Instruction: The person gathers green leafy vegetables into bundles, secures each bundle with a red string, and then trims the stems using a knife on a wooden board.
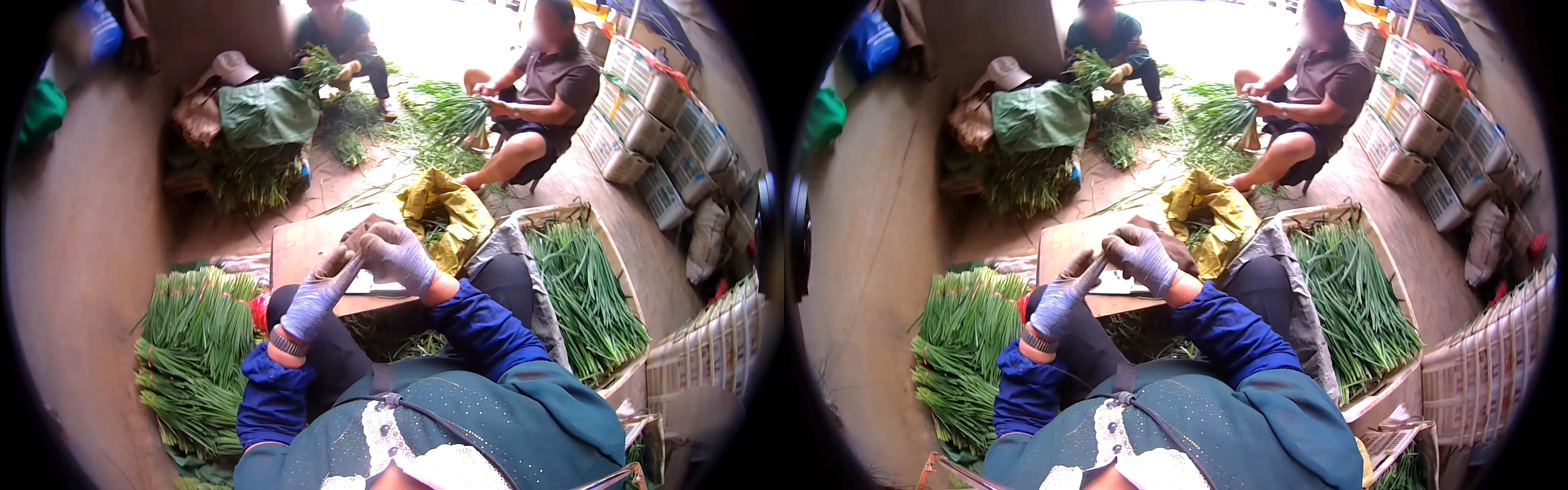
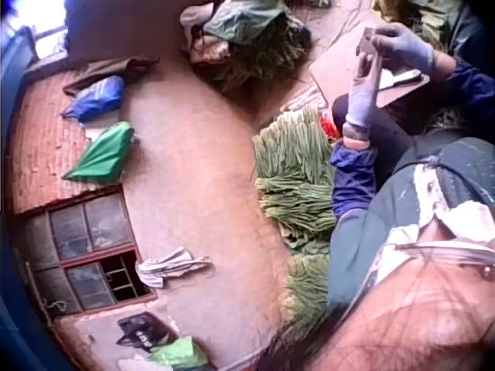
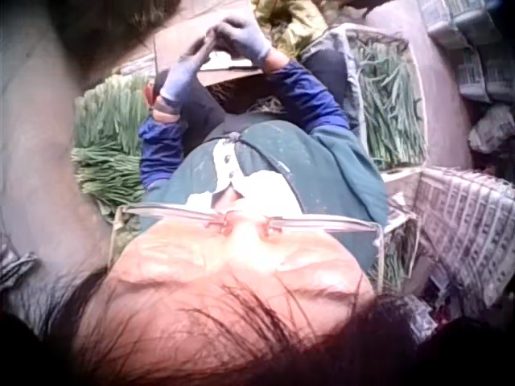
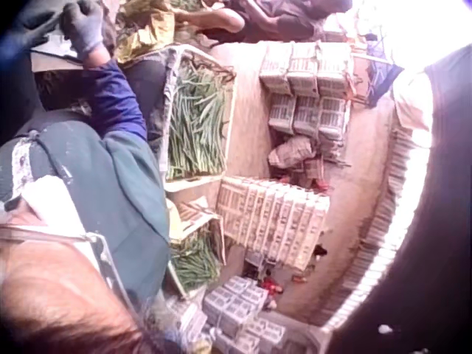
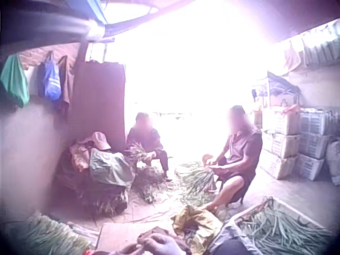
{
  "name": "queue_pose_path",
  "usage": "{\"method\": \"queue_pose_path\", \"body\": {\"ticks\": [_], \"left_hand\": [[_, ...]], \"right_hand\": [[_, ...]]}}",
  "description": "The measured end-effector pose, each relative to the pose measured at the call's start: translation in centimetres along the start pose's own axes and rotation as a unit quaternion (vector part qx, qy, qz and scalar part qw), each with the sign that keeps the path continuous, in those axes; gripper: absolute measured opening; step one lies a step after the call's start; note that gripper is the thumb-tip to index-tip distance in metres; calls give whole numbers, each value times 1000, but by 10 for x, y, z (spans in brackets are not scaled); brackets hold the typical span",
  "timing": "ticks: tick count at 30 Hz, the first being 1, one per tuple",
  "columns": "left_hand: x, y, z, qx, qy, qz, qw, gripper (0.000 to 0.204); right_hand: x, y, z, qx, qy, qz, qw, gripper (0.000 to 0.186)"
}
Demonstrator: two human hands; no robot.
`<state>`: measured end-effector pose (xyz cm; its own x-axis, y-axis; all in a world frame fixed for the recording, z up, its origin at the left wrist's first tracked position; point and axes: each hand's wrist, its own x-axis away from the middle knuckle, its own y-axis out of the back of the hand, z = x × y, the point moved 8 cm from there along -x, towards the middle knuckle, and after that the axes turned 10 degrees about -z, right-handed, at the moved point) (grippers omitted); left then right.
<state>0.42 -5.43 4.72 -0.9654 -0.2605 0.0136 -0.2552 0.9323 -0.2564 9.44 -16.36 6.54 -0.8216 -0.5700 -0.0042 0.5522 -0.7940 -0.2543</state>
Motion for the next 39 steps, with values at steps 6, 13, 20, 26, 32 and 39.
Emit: {"method": "queue_pose_path", "body": {"ticks": [6, 13, 20, 26, 32, 39], "left_hand": [[-10, -32, 80, 53, 181, -165, 968, 45], [-16, -53, 89, -30, 150, -192, 969, 44], [2, -53, 93, 70, 329, -43, 941, 61], [-17, 24, 122, 9, 235, -219, 947, 58], [-19, -7, 163, -16, 161, -187, 969, 39], [-19, 23, 128, -17, 250, -207, 946, 44]], "right_hand": [[26, 64, 12, 196, 162, -19, 967, 26], [38, 67, -29, 513, 162, 65, 841, 32], [24, 129, -39, 333, 113, -62, 934, 26], [17, 125, -48, 282, 103, -5, 954, 26], [31, 69, -59, 454, 174, 52, 872, 27], [15, 119, -42, 388, 116, -17, 914, 25]]}}
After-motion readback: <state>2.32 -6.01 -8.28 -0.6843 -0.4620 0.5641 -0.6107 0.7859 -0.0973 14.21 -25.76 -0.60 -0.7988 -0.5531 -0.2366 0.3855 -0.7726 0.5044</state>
